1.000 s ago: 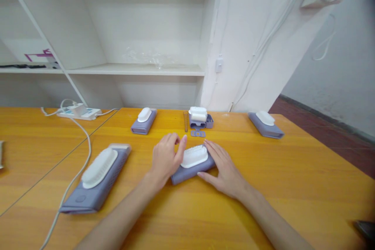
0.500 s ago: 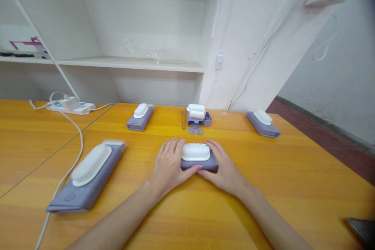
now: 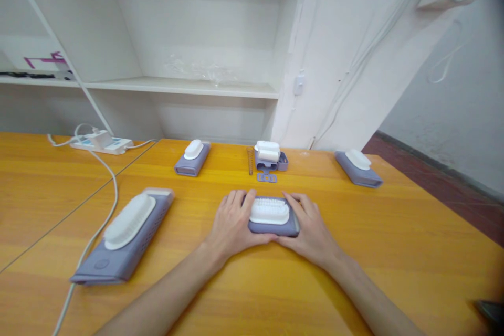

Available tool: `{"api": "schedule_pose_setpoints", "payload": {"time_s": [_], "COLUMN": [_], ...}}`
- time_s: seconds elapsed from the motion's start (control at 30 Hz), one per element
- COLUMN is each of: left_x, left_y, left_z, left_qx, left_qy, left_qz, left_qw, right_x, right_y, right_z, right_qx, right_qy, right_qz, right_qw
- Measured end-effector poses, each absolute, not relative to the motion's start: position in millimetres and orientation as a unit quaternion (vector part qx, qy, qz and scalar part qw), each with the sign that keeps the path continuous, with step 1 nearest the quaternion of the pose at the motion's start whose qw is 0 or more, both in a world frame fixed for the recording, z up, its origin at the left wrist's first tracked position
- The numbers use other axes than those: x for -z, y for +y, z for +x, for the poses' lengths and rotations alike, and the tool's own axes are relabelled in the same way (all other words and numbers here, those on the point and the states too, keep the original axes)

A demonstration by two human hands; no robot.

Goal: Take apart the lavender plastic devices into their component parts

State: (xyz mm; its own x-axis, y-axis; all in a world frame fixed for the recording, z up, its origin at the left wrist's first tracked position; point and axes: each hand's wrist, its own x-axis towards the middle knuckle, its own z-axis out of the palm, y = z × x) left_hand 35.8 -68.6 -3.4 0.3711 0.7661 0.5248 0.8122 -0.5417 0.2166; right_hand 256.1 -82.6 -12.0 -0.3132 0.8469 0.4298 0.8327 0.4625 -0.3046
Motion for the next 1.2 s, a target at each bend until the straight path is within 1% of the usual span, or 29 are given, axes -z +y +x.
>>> {"api": "schedule_pose_setpoints", "payload": {"time_s": [0.13, 0.3, 0.4, 0.5, 0.7, 0.77, 0.9, 0.97, 1.1, 1.2], "left_x": [3, 0, 0, 1, 2, 1, 0, -1, -1, 0], "left_y": [-68, -68, -67, -67, -67, -67, -67, -68, -68, -67], "left_z": [35, 33, 32, 32, 31, 31, 31, 31, 31, 31], "left_qx": [0.313, 0.341, 0.363, 0.387, 0.413, 0.416, 0.419, 0.417, 0.417, 0.419], "left_qy": [-0.463, -0.462, -0.462, -0.456, -0.424, -0.422, -0.431, -0.440, -0.448, -0.448], "left_qz": [-0.829, -0.819, -0.809, -0.801, -0.806, -0.806, -0.799, -0.795, -0.790, -0.789], "left_qw": [0.029, -0.010, -0.026, -0.024, 0.000, -0.001, -0.017, -0.029, -0.037, -0.030], "right_x": [9, 7, 6, 5, 2, 1, 0, 1, 1, 0], "right_y": [-84, -86, -85, -84, -83, -83, -84, -84, -82, -82], "right_z": [256, 255, 256, 257, 254, 254, 256, 258, 260, 260], "right_qx": [0.004, -0.071, -0.089, -0.076, 0.037, 0.033, -0.032, -0.045, -0.035, -0.012], "right_qy": [-0.814, -0.809, -0.808, -0.815, -0.822, -0.821, -0.819, -0.821, -0.824, -0.826], "right_qz": [-0.507, -0.492, -0.484, -0.469, -0.476, -0.478, -0.470, -0.463, -0.454, -0.466], "right_qw": [0.283, 0.314, 0.324, 0.331, 0.311, 0.311, 0.326, 0.332, 0.336, 0.316]}}
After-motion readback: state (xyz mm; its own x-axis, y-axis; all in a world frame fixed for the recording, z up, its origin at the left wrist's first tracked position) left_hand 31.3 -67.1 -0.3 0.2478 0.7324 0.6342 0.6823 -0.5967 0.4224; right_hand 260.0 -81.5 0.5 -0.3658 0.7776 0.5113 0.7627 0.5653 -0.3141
